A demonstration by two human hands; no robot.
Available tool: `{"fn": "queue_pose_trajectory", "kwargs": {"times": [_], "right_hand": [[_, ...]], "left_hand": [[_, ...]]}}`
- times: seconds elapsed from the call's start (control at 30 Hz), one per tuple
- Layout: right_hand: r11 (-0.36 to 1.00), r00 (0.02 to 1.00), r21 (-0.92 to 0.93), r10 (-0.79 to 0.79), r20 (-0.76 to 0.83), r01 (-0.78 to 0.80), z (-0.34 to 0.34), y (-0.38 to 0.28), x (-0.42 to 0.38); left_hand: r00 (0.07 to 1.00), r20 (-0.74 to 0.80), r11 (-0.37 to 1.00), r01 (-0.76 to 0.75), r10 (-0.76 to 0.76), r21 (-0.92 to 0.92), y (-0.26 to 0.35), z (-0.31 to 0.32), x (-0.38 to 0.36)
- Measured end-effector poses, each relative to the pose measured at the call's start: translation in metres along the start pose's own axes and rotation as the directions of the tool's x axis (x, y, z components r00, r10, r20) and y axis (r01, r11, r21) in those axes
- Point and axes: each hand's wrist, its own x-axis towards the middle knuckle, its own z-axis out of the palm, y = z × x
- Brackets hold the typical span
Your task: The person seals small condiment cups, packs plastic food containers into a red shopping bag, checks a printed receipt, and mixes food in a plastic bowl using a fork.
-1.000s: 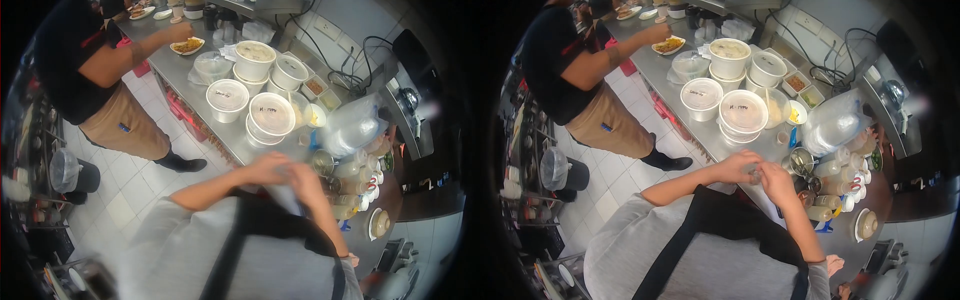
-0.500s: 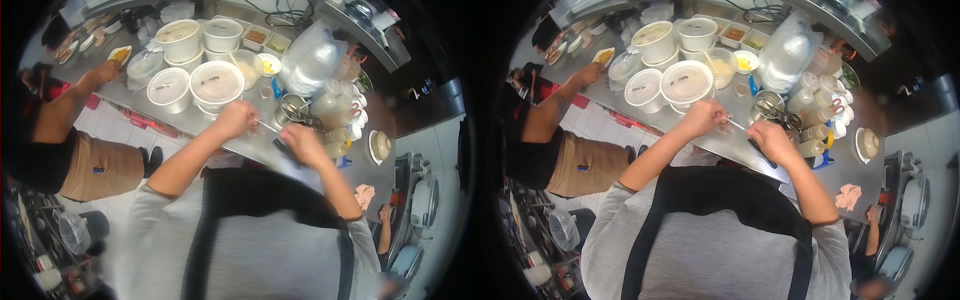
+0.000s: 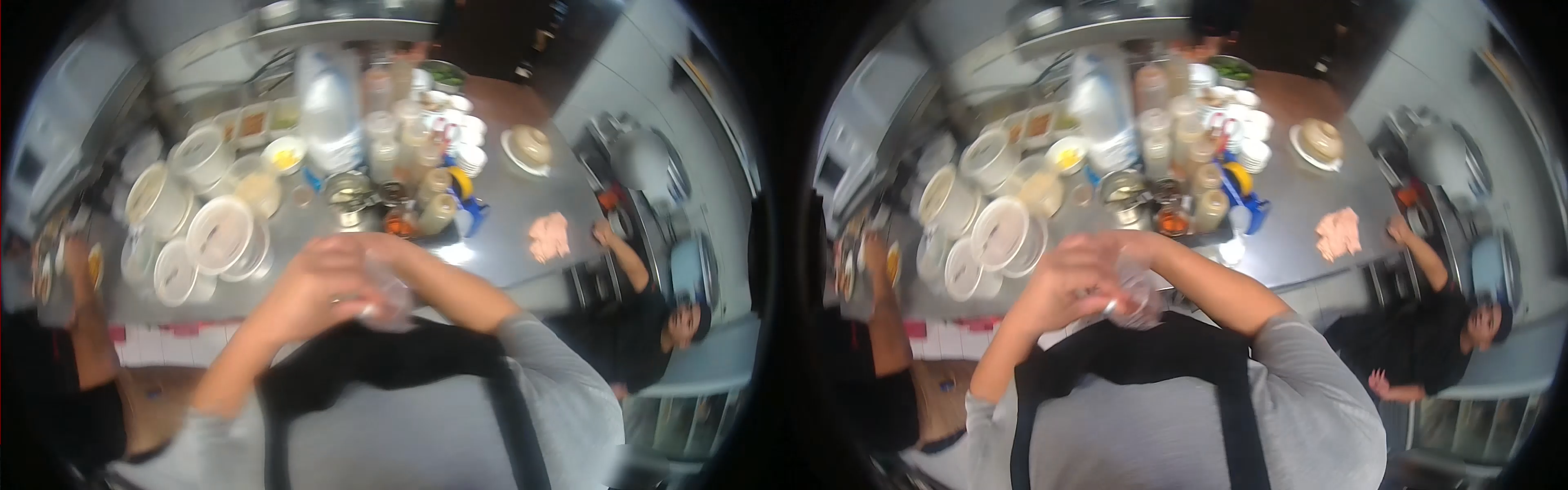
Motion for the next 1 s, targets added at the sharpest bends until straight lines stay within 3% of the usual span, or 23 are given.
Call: {"fn": "queue_pose_trajectory", "kwargs": {"times": [0.07, 0.13, 0.2, 0.27, 0.37, 0.43, 0.57, 0.63, 0.67, 0.7, 0.77, 0.87, 0.97, 1.0], "right_hand": [[0.926, 0.923, -0.094, 0.374, 0.093, -0.365, -0.008, -0.084, 0.016], [0.926, 0.955, -0.272, 0.288, 0.065, -0.261, -0.016, -0.095, 0.014], [0.8, 0.97, -0.586, 0.227, 0.091, -0.133, -0.021, -0.088, 0.011], [0.69, 0.988, -0.709, 0.134, -0.071, -0.145, 0.001, -0.091, 0.004], [0.67, 0.94, -0.693, 0.018, -0.341, -0.265, 0.034, -0.086, -0.008], [0.699, 0.852, -0.657, -0.132, -0.507, -0.283, 0.054, -0.065, -0.017], [0.75, 0.775, -0.592, -0.174, -0.608, -0.296, 0.077, -0.043, -0.029], [0.94, 0.724, -0.175, 0.098, -0.683, -0.293, 0.079, -0.023, -0.033], [0.959, 0.703, 0.054, 0.241, -0.669, -0.277, 0.079, -0.016, -0.035], [0.901, 0.659, 0.329, 0.433, -0.615, -0.284, 0.079, -0.029, -0.037], [0.575, 0.58, 0.78, 0.732, -0.358, -0.245, 0.078, -0.072, -0.042], [0.471, 0.612, 0.872, 0.731, -0.302, -0.132, 0.081, -0.057, -0.043], [0.474, 0.666, 0.872, 0.69, -0.282, -0.123, 0.081, -0.056, -0.042], [0.538, 0.702, 0.836, 0.638, -0.318, -0.11, 0.078, -0.051, -0.04]], "left_hand": [[0.996, 0.054, 0.99, 0.067, -0.073, 0.121, 0.004, 0.003, -0.007], [0.974, 0.107, 0.95, 0.163, -0.197, 0.266, 0.006, 0.006, -0.014], [0.977, 0.073, 0.916, 0.159, -0.198, 0.367, -0.008, 0.018, -0.026], [0.973, -0.004, 0.89, 0.211, -0.229, 0.404, -0.012, 0.029, -0.038], [0.927, -0.272, 0.838, 0.354, -0.258, 0.414, -0.043, 0.047, -0.071], [0.882, -0.39, 0.88, 0.387, -0.266, 0.274, -0.058, 0.063, -0.08], [0.811, -0.521, 0.95, 0.314, -0.265, 0.005, -0.079, 0.091, -0.085], [0.806, -0.532, 0.955, 0.295, -0.261, -0.021, -0.081, 0.095, -0.085], [0.845, -0.5, 0.952, 0.282, -0.188, 0.117, -0.083, 0.096, -0.086], [0.881, -0.458, 0.931, 0.261, -0.122, 0.254, -0.086, 0.094, -0.09], [0.919, -0.391, 0.879, 0.221, -0.044, 0.422, -0.092, 0.094, -0.093], [0.934, -0.358, 0.839, 0.21, -0.019, 0.503, -0.093, 0.091, -0.095], [0.922, -0.384, 0.825, 0.257, -0.053, 0.503, -0.088, 0.091, -0.086], [0.907, -0.414, 0.829, 0.29, -0.078, 0.478, -0.088, 0.093, -0.083]]}}
